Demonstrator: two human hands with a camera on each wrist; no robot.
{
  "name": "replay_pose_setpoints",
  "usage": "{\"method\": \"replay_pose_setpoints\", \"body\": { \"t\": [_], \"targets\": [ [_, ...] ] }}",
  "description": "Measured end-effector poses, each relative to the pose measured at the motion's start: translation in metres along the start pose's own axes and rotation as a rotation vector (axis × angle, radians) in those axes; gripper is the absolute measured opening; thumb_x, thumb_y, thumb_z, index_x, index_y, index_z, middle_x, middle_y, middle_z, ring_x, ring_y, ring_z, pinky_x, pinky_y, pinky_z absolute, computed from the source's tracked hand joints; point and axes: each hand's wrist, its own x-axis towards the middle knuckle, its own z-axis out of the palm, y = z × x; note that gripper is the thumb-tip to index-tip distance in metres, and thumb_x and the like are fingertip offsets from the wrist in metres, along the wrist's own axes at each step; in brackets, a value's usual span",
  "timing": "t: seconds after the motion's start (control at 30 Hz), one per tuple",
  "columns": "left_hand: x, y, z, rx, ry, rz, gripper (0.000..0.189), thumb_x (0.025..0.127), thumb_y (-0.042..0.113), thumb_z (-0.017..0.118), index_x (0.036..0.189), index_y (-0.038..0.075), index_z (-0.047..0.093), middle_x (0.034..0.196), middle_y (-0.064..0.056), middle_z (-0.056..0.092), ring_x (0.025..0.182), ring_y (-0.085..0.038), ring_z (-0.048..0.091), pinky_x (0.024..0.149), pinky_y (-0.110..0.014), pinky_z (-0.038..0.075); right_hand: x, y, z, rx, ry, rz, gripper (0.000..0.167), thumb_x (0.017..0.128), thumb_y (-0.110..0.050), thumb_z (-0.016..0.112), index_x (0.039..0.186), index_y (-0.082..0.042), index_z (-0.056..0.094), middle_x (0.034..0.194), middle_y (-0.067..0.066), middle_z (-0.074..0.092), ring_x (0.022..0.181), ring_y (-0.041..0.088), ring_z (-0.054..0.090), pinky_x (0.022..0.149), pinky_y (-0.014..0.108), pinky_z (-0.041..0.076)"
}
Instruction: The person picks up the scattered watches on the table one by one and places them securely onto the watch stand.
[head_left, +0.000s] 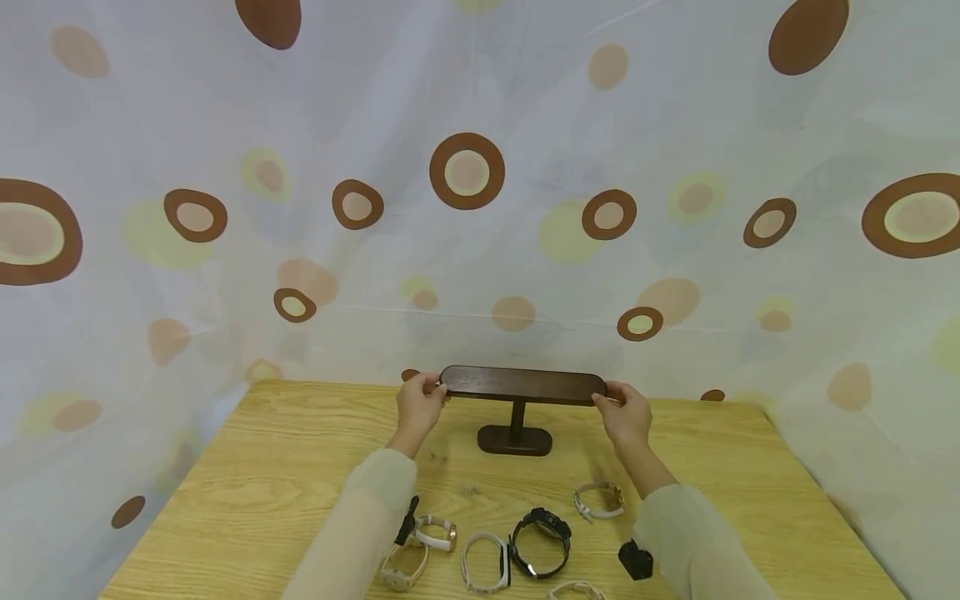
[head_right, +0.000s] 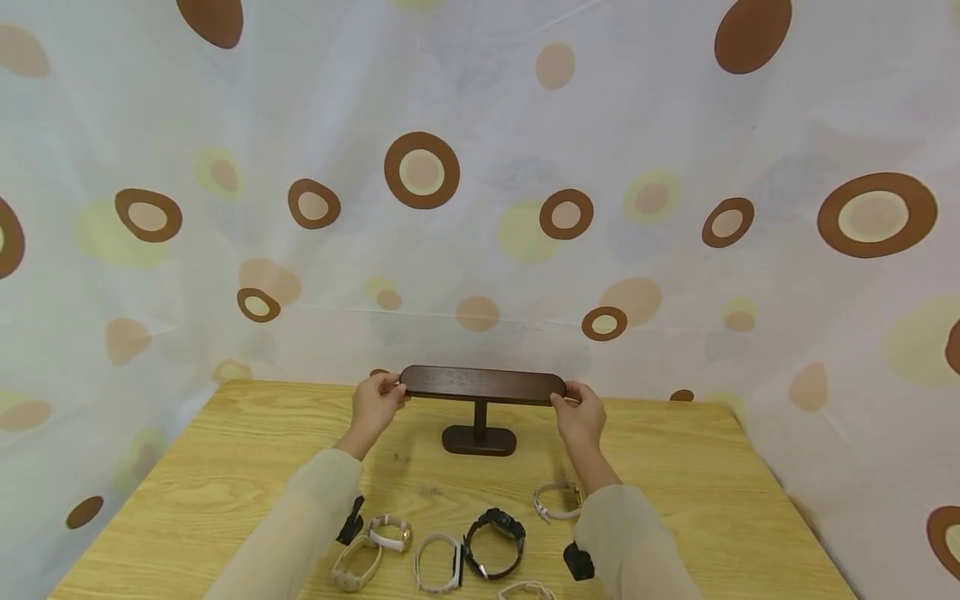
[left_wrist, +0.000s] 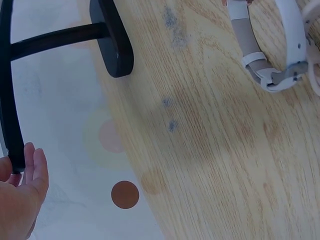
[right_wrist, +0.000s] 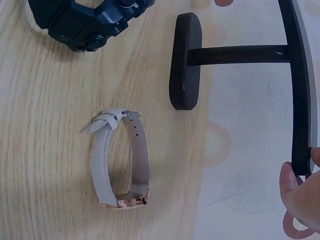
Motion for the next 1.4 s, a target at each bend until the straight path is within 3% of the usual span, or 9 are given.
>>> {"method": "replay_pose_setpoints", "body": {
  "t": [0.1,0.67,0.93,1.13,1.4],
  "targets": [
    [0.0,-0.001,0.0,-0.018,-0.004,-0.005,0.023,0.09,0.001,0.056,0.111,-0.01,0.059,0.101,-0.025,0.06,0.089,-0.034,0.066,0.073,-0.03,0.058,-0.001,0.001,0.0,-0.002,0.005,-0.007,0.031,0.088,-0.011,0.06,0.116,0.003,0.059,0.115,0.023,0.058,0.096,0.026,0.06,0.063,0.013,0.045],
    [-0.006,-0.002,-0.006,-0.039,-0.046,-0.025,0.024,0.089,-0.001,0.057,0.111,-0.011,0.057,0.103,-0.026,0.06,0.088,-0.032,0.067,0.075,-0.03,0.058,-0.012,0.001,-0.007,-0.026,-0.037,-0.008,0.032,0.089,-0.011,0.06,0.118,0.004,0.057,0.116,0.023,0.057,0.101,0.033,0.059,0.074,0.023,0.052],
    [-0.01,-0.004,-0.009,-0.052,-0.047,-0.026,0.023,0.088,-0.002,0.058,0.109,-0.012,0.057,0.102,-0.026,0.061,0.084,-0.031,0.069,0.074,-0.029,0.058,-0.017,-0.001,-0.01,-0.024,-0.041,-0.004,0.031,0.088,-0.01,0.062,0.115,0.004,0.058,0.115,0.022,0.057,0.082,0.008,0.059,0.069,0.016,0.049],
    [-0.014,-0.002,-0.01,-0.07,-0.053,-0.035,0.023,0.088,-0.002,0.059,0.109,-0.011,0.058,0.102,-0.025,0.061,0.084,-0.031,0.069,0.074,-0.029,0.058,-0.02,-0.001,-0.012,-0.027,-0.037,-0.009,0.03,0.088,-0.01,0.062,0.114,0.004,0.058,0.115,0.022,0.058,0.084,0.01,0.059,0.067,0.014,0.047],
    [-0.019,-0.004,-0.011,-0.091,-0.053,-0.019,0.022,0.088,-0.002,0.059,0.108,-0.011,0.058,0.098,-0.025,0.061,0.08,-0.029,0.069,0.072,-0.029,0.058,-0.024,0.001,-0.016,-0.03,-0.039,-0.003,0.03,0.087,-0.01,0.063,0.114,0.004,0.059,0.115,0.022,0.058,0.073,-0.004,0.051,0.063,0.009,0.045]
  ]
}}
